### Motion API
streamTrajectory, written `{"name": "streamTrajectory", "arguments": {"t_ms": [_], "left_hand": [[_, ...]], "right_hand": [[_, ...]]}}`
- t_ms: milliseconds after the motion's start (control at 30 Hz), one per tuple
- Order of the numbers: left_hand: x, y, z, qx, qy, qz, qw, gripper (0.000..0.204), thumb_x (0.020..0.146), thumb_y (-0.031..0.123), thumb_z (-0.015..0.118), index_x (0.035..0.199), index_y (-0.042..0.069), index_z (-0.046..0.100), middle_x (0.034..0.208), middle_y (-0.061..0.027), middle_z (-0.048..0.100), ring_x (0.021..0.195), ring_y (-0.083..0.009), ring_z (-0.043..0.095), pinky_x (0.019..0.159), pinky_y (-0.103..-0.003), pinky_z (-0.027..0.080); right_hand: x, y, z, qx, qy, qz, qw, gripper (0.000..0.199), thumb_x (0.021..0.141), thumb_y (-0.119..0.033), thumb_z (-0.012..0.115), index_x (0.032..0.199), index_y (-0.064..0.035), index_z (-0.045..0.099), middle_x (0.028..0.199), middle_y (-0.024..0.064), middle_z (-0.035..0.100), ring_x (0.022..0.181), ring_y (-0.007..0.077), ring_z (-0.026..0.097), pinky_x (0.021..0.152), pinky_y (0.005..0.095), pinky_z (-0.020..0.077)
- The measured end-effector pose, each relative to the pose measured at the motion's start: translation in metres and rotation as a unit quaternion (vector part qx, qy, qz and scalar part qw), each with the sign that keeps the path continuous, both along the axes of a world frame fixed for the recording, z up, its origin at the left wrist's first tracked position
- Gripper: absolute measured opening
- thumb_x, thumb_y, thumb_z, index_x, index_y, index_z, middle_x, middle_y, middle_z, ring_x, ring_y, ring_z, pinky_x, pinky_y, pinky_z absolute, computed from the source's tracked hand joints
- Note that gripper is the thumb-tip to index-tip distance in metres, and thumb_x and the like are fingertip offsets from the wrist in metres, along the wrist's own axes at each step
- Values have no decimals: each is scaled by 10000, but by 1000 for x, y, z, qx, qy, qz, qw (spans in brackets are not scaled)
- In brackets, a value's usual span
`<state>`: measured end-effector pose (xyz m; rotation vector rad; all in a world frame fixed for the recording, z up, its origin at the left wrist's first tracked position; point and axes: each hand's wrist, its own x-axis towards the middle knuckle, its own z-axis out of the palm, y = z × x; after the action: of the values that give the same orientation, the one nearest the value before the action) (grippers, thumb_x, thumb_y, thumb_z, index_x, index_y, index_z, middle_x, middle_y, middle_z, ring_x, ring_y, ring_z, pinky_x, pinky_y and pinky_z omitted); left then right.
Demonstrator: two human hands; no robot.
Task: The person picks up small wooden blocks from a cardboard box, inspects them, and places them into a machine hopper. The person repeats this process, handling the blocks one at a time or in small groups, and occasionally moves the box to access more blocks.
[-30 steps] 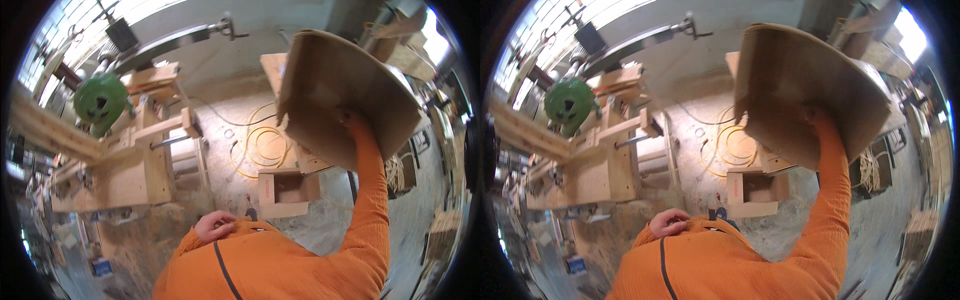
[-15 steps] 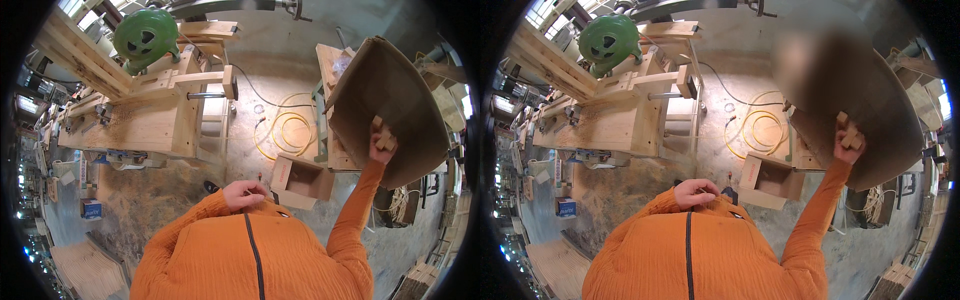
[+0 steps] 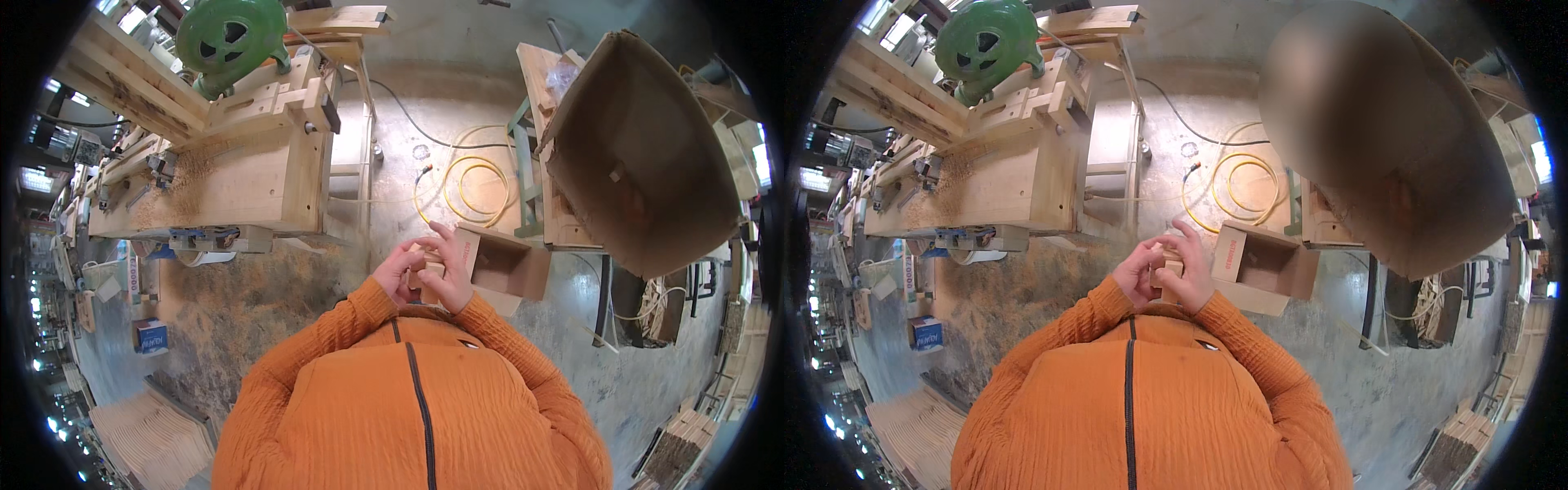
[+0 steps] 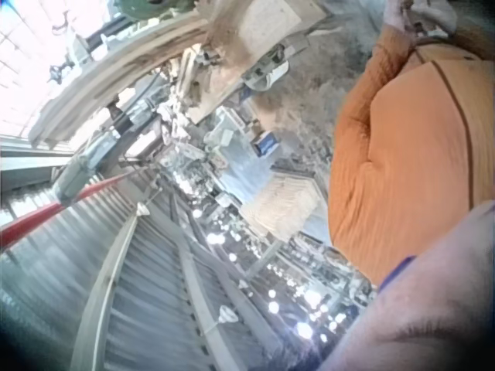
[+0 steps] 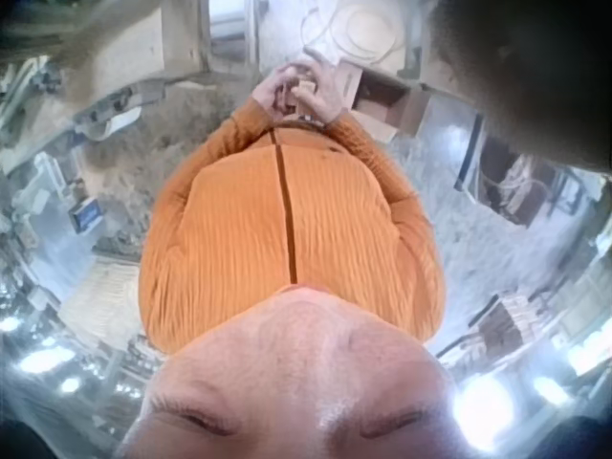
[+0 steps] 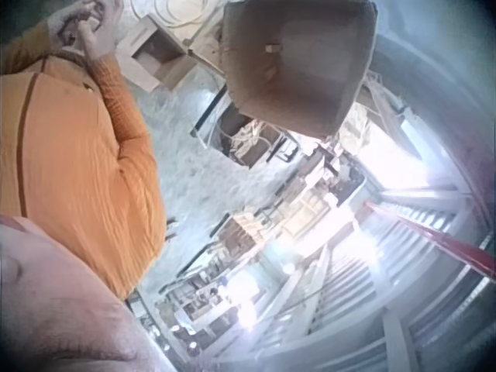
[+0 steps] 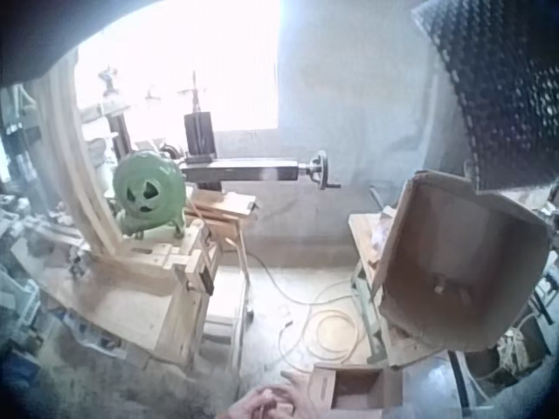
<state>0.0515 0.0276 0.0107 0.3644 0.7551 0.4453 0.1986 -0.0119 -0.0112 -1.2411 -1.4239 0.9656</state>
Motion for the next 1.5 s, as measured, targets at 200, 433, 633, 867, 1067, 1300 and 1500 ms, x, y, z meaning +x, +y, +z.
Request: {"name": "streamTrajectory", "arguments": {"t_ms": [200,433,633,867,1067,1300,1500], "left_hand": [[-48,-9,-8,-24,2,29,999,516,806,150,494,1295,182,330,1212,-62,483,1052,-242,534,857,-429,472],[-123,-27,-5,63,-41,130,989,462,763,58,495,1199,125,360,1159,-93,486,1063,-256,518,905,-410,450],[-185,-53,1,223,70,99,967,356,810,51,565,1131,69,413,1081,-62,516,1016,-173,522,886,-342,445],[-263,-78,-14,320,150,14,935,322,823,72,610,1088,48,428,1059,-63,539,1005,-139,513,871,-294,434],[-300,-104,-19,363,32,101,926,341,803,3,597,1090,68,425,1085,-54,528,1024,-144,504,912,-308,413],[-324,-110,-18,374,16,48,926,381,787,-12,629,1116,72,456,1116,-36,534,1035,-148,526,895,-303,443],[-337,-117,-15,309,38,-69,948,524,774,-6,663,1249,43,446,1151,-53,561,1049,-140,543,893,-308,455]], "right_hand": [[-44,-21,5,-118,111,-5,987,730,715,-293,695,1303,-23,359,1331,201,336,1184,319,414,988,413,346],[-105,-42,22,-267,322,86,904,656,766,-118,627,1342,-45,322,1066,87,535,820,156,578,548,262,517],[-159,-55,9,-308,351,60,882,574,776,-101,611,1298,-53,376,1040,84,542,738,149,570,542,256,501],[-219,-72,12,-152,134,76,976,593,756,-47,644,1287,-51,380,1170,83,506,962,169,555,744,280,492],[-240,-82,24,-67,154,126,978,588,717,-23,657,1250,-35,411,1223,105,488,1033,180,535,876,318,444],[-254,-94,22,-121,222,226,941,514,721,-12,657,1197,-47,466,1282,140,461,1161,223,474,955,346,397],[-259,-100,36,-67,131,276,950,393,730,-75,690,1104,-74,571,1323,148,390,1123,239,492,951,360,394]]}}
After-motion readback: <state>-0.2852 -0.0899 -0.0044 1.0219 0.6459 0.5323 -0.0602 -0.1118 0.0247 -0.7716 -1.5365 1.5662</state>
